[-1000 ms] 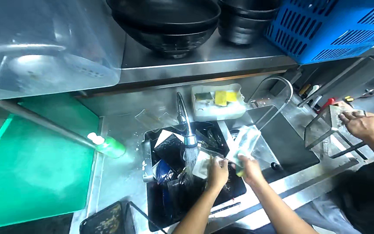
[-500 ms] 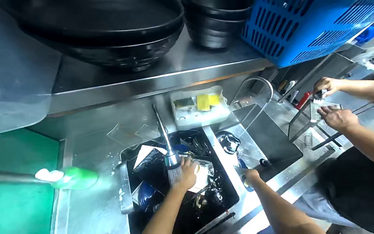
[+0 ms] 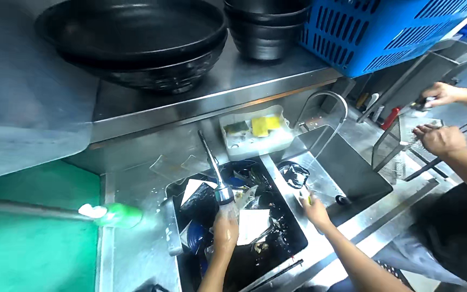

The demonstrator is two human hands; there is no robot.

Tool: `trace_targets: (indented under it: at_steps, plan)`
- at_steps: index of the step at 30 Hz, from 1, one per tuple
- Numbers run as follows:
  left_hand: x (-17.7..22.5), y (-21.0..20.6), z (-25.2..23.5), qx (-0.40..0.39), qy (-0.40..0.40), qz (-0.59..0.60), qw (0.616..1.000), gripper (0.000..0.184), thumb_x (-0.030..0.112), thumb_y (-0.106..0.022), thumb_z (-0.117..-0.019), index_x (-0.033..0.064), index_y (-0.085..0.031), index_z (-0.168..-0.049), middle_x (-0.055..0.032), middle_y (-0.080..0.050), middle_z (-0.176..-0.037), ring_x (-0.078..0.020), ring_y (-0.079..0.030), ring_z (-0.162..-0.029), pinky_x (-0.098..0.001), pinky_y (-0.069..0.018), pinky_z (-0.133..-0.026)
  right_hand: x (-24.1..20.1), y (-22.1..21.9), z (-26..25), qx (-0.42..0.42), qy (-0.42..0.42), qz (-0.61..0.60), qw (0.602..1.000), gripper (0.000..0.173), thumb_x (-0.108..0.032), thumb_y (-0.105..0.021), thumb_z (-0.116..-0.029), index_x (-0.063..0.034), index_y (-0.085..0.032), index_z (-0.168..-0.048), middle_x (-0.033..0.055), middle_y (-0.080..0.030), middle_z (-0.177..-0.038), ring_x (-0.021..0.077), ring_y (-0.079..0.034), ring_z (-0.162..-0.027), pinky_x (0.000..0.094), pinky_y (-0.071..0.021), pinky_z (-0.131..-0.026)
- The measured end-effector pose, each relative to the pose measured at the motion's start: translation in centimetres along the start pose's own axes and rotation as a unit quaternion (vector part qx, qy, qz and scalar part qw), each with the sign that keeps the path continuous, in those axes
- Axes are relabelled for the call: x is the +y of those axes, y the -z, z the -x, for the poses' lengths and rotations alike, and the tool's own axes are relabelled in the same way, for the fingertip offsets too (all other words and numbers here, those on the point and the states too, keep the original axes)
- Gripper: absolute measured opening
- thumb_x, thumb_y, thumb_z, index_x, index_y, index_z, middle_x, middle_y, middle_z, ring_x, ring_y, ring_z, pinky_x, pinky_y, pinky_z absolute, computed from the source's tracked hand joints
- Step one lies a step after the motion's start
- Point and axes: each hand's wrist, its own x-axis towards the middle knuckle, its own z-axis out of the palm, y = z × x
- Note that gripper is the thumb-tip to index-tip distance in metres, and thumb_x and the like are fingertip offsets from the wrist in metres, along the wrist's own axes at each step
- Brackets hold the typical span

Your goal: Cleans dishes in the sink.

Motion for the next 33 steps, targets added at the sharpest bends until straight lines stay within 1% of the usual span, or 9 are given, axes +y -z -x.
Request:
trace_targets:
  at_steps: [4,9,12,15,19,25,27,30,33]
  plan:
    - [-1.5,0.0,2.3,0.067,0.092,0.274,0.955,0.027,0.008,-0.051,-0.1032,-0.0065,-0.054,-0.126,-0.0203,-0.066,-0.109,-0.0247,-0.07,-0.094,-0.0432,-0.0609,-0.084,-6.2,-1.2,3.6,-0.03,0.143,0.024,0.989,0.051,-0.036,-0.052,-0.1045,-0.0093,-0.051,-0.149,0.0183,-0.061,-0.138,0.0329,-0.06,-0.127,0.055,-0.0475,-0.109]
    - [0.7,0.6,4.8,0.018,0.178,0.599,0.78,0.04,-0.003,-0.043,-0.0996,-0.0005,-0.042,-0.14,-0.0214,-0.065,-0.11,-0.0284,-0.068,-0.088,-0.0438,-0.0594,-0.076,-11.8,-5.7,10.6,-0.139,0.331,0.136,0.924,0.049,-0.037,-0.056,-0.1009,-0.0096,-0.059,-0.141,0.0144,-0.061,-0.141,0.0314,-0.055,-0.133,0.0512,-0.0417,-0.116]
    - [1.6,1.1,5.6,0.025,0.197,0.678,0.708,0.045,0.034,-0.031,-0.1114,0.0045,-0.061,-0.126,-0.0136,-0.071,-0.099,-0.0226,-0.07,-0.086,-0.0419,-0.0596,-0.074,-12.5,-8.4,15.0,-0.197,0.421,0.16,0.871,0.045,-0.037,-0.048,-0.1057,-0.01,-0.061,-0.14,0.0129,-0.06,-0.144,0.0307,-0.051,-0.139,0.0501,-0.0378,-0.118]
    - [1.0,1.3,6.5,0.014,0.166,0.71,0.684,0.071,0.056,-0.021,-0.1087,0.0012,-0.064,-0.119,-0.0156,-0.072,-0.098,-0.0246,-0.071,-0.089,-0.0438,-0.0604,-0.078,-11.3,-10.2,15.9,-0.209,0.438,0.115,0.867,0.04,-0.03,-0.047,-0.1073,-0.0083,-0.064,-0.136,0.0119,-0.061,-0.143,0.0276,-0.051,-0.14,0.0448,-0.0392,-0.119]
    - [0.6,-0.4,7.4,-0.033,0.172,0.732,0.658,0.044,0.036,-0.033,-0.1117,0.0031,-0.058,-0.127,-0.0137,-0.07,-0.109,-0.0231,-0.069,-0.1,-0.0435,-0.058,-0.089,-10.5,-11.2,12.6,-0.187,0.436,0.066,0.878,0.026,-0.022,-0.059,-0.0992,-0.0089,-0.074,-0.116,0.0145,-0.065,-0.132,0.0313,-0.057,-0.13,0.0519,-0.0433,-0.113]
    - [0.6,-0.8,7.8,-0.019,0.197,0.736,0.647,0.036,0.013,-0.036,-0.1106,0.0025,-0.046,-0.143,-0.0212,-0.062,-0.13,-0.0316,-0.066,-0.113,-0.0469,-0.057,-0.094,-11.8,-8.3,6.7,-0.118,0.331,0.18,0.919,0.034,-0.029,-0.059,-0.0998,-0.0159,-0.067,-0.129,0.0175,-0.054,-0.146,0.0399,-0.044,-0.141,0.0619,-0.0336,-0.117]
    - [0.2,-0.5,8.1,-0.041,0.191,0.726,0.659,0.039,0.009,-0.037,-0.1093,0.0044,-0.045,-0.147,-0.022,-0.06,-0.135,-0.0335,-0.066,-0.114,-0.0488,-0.0573,-0.094,-12.0,-6.7,4.7,-0.092,0.316,0.167,0.93,0.033,-0.028,-0.059,-0.1006,-0.0129,-0.067,-0.13,0.0177,-0.057,-0.143,0.0388,-0.048,-0.138,0.06,-0.0379,-0.115]
    - [0.0,-0.3,8.2,-0.052,0.196,0.709,0.675,0.04,0.007,-0.04,-0.1087,0.0056,-0.046,-0.148,-0.021,-0.061,-0.135,-0.0321,-0.066,-0.115,-0.0474,-0.0576,-0.093,-12.6,-5.0,4.6,-0.12,0.244,0.033,0.962,0.034,-0.027,-0.053,-0.1055,-0.0065,-0.059,-0.132,0.0181,-0.068,-0.119,0.0327,-0.067,-0.112,0.0547,-0.0539,-0.098]
    - [0.4,-1.0,7.8,-0.039,0.223,0.673,0.705,0.036,0.008,-0.049,-0.1063,0.0027,-0.049,-0.142,-0.0213,-0.063,-0.128,-0.0321,-0.067,-0.109,-0.0477,-0.0591,-0.089,-12.4,-3.5,5.8,-0.197,0.11,-0.263,0.938,0.033,-0.024,-0.052,-0.1077,-0.0088,-0.056,-0.137,0.0155,-0.067,-0.118,0.026,-0.067,-0.101,0.0461,-0.0571,-0.087]
